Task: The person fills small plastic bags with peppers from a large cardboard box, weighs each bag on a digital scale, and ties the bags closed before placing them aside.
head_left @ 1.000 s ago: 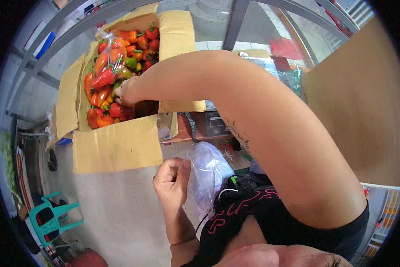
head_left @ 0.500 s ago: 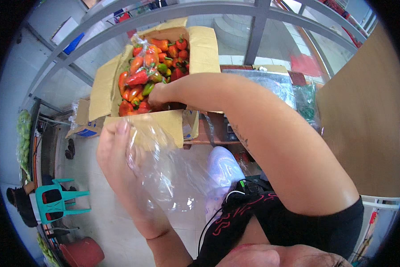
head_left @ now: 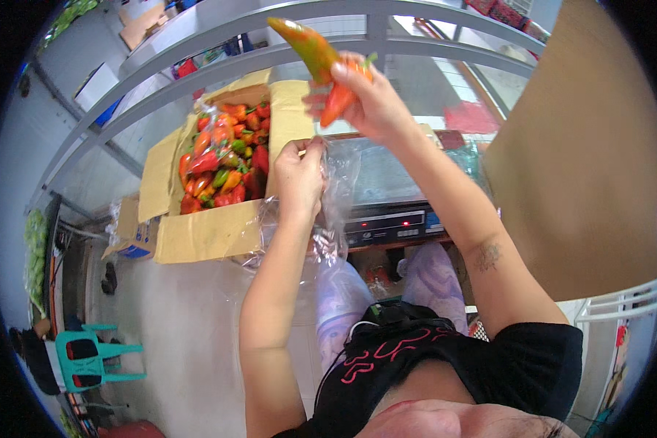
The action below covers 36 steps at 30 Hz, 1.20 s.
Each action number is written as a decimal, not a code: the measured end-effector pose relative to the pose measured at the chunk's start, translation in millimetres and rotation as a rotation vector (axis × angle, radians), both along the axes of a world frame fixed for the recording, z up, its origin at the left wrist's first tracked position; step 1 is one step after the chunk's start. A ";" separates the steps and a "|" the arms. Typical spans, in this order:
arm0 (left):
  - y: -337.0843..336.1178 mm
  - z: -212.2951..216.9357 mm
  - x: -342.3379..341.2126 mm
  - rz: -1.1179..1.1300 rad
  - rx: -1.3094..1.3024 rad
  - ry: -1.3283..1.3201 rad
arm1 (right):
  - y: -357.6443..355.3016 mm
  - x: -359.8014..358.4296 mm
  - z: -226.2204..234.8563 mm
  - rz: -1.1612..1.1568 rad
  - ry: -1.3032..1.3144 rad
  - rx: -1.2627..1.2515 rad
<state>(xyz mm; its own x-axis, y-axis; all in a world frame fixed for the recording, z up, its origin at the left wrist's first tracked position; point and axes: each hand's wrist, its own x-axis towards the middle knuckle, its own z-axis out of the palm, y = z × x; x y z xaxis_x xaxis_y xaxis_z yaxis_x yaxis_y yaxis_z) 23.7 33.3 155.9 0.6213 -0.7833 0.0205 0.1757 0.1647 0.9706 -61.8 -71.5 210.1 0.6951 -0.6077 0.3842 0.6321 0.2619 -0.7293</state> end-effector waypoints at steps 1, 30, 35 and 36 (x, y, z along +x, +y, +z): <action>-10.7 -0.9 -11.1 0.006 0.009 0.048 | 9.5 -15.4 -11.0 -0.033 0.009 0.032; -91.4 13.3 -111.9 -0.390 -0.035 0.294 | -27.8 -142.1 34.3 0.004 1.692 -1.238; -114.9 27.5 -122.6 -0.320 -0.343 0.461 | -57.5 -127.9 63.7 0.122 2.067 -1.373; -119.1 22.1 -120.8 -0.285 -0.339 0.423 | -69.4 -123.7 64.1 0.068 2.155 -1.453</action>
